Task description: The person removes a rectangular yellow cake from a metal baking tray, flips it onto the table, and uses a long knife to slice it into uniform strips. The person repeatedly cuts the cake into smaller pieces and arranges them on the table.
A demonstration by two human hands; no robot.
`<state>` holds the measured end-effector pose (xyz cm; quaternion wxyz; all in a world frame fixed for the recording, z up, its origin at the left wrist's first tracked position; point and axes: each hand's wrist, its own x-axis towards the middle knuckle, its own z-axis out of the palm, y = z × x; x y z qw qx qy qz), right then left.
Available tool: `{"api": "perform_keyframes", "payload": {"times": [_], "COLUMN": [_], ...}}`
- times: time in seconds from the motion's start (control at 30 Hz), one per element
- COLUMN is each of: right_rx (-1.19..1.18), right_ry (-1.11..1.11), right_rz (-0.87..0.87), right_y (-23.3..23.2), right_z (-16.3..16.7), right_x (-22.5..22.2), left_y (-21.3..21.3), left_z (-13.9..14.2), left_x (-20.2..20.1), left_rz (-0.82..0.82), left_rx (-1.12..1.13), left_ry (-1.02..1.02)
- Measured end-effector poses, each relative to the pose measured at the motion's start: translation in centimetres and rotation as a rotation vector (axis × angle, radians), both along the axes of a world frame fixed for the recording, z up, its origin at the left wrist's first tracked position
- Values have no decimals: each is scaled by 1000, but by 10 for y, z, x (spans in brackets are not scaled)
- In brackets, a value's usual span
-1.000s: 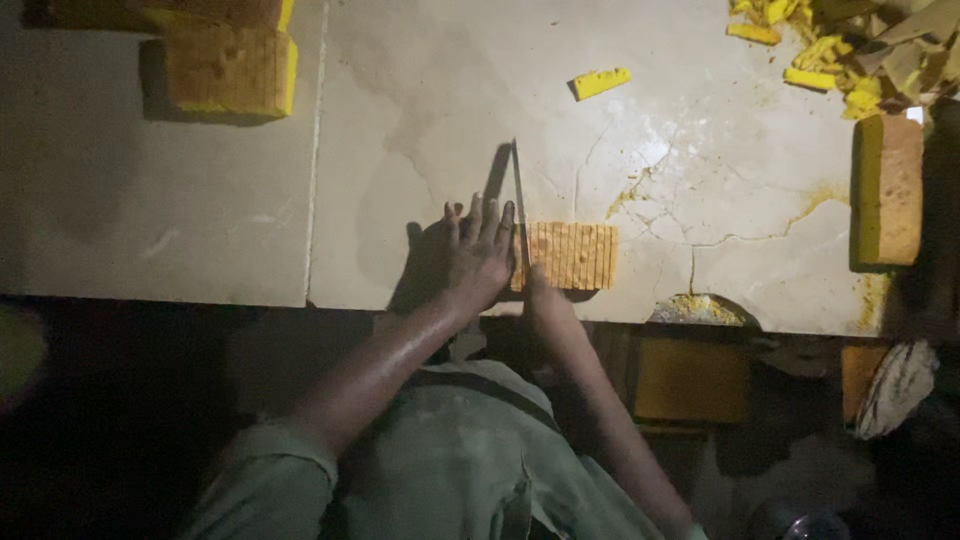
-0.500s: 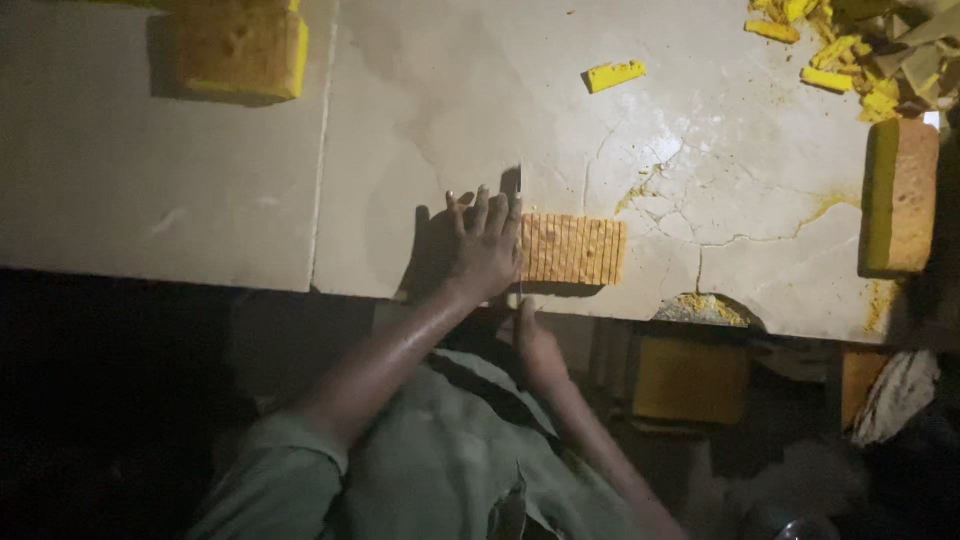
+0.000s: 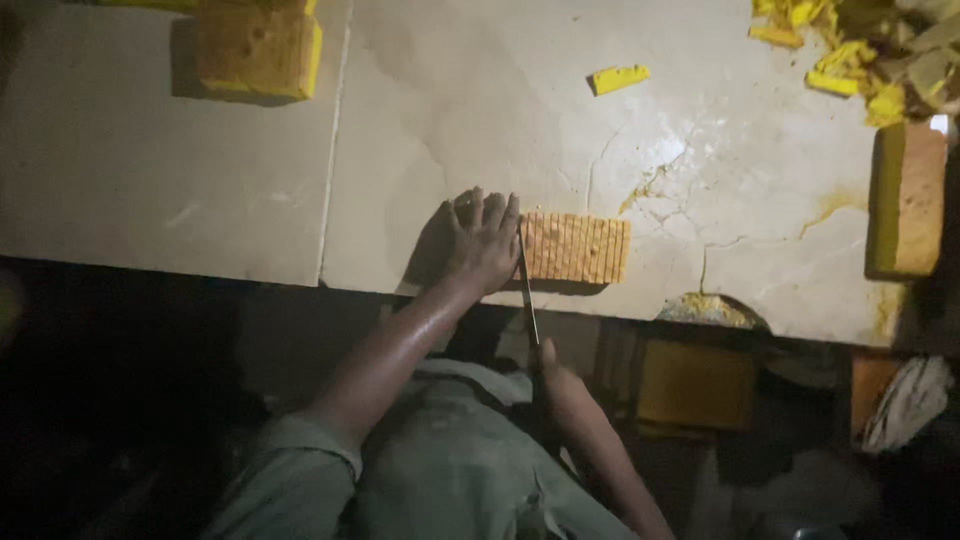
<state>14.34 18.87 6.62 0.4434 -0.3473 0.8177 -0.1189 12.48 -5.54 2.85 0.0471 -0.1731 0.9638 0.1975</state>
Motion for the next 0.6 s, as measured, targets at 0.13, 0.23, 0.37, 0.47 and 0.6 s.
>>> {"api": "perform_keyframes", "payload": {"times": [0.13,0.23,0.37,0.47,0.6], "right_rx": [-54,-12,3,-28,196], "right_ry": [201,101,104,153,39], "right_rz": [-132,-264,-308,-288,-148], "right_y": [-18,-63,-117,-112,-31], "right_z": [-33,-21,12,24,24], "right_x": [4,-24,-58,-42,13], "left_y": [-2,-5,-9,-11,-12], "left_z": [-10,-25,-31,-24,-14], "left_x": [1,4,7,10,13], "left_rz": [-12,-4,-119,31,-7], "left_rx": [7,-14,-338,303,89], "left_ry": [6,219,91,78,268]}}
